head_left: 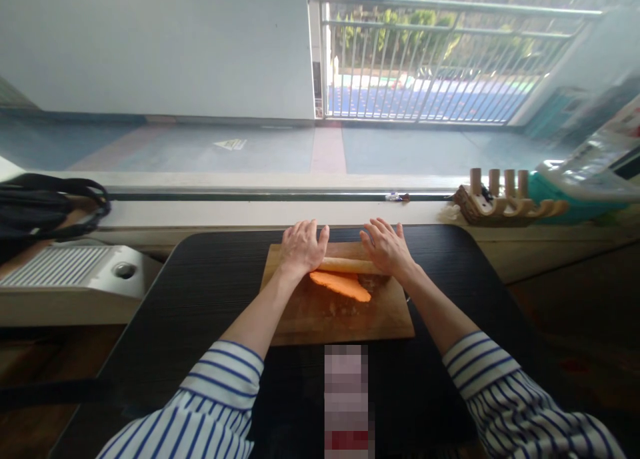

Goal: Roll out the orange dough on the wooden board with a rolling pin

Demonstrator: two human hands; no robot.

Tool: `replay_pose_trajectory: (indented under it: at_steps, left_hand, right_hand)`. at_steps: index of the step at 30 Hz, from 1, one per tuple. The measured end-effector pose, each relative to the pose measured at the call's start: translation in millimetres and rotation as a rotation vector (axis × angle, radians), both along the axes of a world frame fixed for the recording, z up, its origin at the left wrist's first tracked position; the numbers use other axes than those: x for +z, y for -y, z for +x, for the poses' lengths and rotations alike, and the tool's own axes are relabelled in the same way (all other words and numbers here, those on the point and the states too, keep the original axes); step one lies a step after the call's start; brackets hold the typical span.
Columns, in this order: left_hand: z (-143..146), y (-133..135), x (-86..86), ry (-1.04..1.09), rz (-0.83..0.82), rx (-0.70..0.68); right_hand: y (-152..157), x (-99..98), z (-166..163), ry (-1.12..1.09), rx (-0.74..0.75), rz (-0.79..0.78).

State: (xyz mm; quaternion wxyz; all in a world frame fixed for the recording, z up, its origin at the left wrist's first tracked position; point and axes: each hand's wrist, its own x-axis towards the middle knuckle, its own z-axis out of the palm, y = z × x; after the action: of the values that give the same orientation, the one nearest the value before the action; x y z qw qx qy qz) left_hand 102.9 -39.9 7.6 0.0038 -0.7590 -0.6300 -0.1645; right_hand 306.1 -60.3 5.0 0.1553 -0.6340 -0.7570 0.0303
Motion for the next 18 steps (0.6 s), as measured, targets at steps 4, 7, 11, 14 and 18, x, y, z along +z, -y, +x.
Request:
replay_pose_trajectory:
  at_steps: [4,7,11,14,18]
  left_hand:
    - [-0.4,-2.5,-0.4,-0.01,0.019,-0.009]
    - [-2.4,1.7,-2.8,-0.03,-0.003,-0.009]
    - [-6.3,11.9,-6.2,-0.066,-0.088,-0.014]
    - [-9.3,22.1,-7.6,-0.086,-0.14,-0.025]
    - [-12.2,38.9,-8.5,-0.113,-0.087,-0.06]
  right_hand:
    - [-1.5,0.9,-1.1,0.017,-0.012,0.002]
    - [3.3,3.6,-2.5,0.035,-0.001,-0.012]
    - [16.3,6.0,-4.4,0.044,0.048,-0.027]
    - [27.7,3.7,-5.4,0.043,0.062,-0.031]
    - [41.7,-2.2,-6.3,0.057,0.074,-0.046]
